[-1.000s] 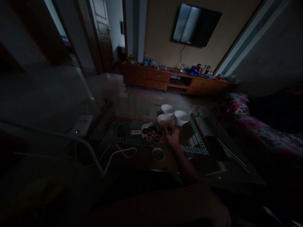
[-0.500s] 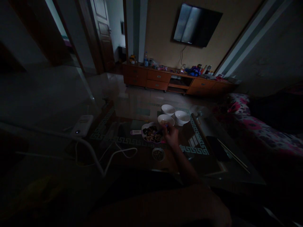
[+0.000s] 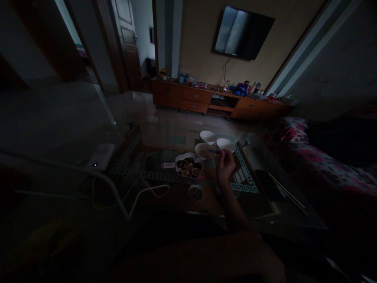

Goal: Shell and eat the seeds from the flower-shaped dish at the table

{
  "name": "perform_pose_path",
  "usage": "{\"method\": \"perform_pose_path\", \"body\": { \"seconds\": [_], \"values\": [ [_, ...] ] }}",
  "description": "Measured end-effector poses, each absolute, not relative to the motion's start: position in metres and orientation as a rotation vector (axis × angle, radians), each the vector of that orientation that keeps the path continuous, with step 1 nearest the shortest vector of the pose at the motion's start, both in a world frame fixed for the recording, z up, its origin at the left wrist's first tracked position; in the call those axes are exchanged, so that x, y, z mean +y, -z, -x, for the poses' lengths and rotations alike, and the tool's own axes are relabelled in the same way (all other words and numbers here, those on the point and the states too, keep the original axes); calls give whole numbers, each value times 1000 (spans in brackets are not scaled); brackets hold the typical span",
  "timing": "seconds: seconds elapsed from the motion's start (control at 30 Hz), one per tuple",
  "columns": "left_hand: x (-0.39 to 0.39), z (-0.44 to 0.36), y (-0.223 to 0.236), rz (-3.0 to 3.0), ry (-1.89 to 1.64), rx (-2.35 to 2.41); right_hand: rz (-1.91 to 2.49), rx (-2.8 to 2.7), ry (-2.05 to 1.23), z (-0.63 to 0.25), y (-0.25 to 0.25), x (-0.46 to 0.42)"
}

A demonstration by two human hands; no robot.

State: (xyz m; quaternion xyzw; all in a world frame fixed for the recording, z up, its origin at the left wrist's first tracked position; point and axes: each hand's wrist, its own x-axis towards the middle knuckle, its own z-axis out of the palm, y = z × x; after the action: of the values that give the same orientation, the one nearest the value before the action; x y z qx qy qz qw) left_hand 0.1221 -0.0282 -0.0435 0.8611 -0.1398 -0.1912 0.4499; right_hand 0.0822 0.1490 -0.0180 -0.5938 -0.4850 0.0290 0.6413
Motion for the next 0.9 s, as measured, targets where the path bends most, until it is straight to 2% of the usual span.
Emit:
{"method": "perform_pose_path", "body": {
  "seconds": [0.1,0.27,0.63,0.9],
  "values": [
    [-25,-130,40,-2074,614,-415,1252,-1306,-206,-73,21,147],
    [-26,-127,44,-2079,564,-376,1185,-1651,-467,-55,27,143],
    [-27,-107,56,-2124,225,-241,1197,-1763,-399,-56,27,139],
    [-25,-116,60,-2029,285,-319,1237,-1779,-346,-54,25,140]
  ]
}}
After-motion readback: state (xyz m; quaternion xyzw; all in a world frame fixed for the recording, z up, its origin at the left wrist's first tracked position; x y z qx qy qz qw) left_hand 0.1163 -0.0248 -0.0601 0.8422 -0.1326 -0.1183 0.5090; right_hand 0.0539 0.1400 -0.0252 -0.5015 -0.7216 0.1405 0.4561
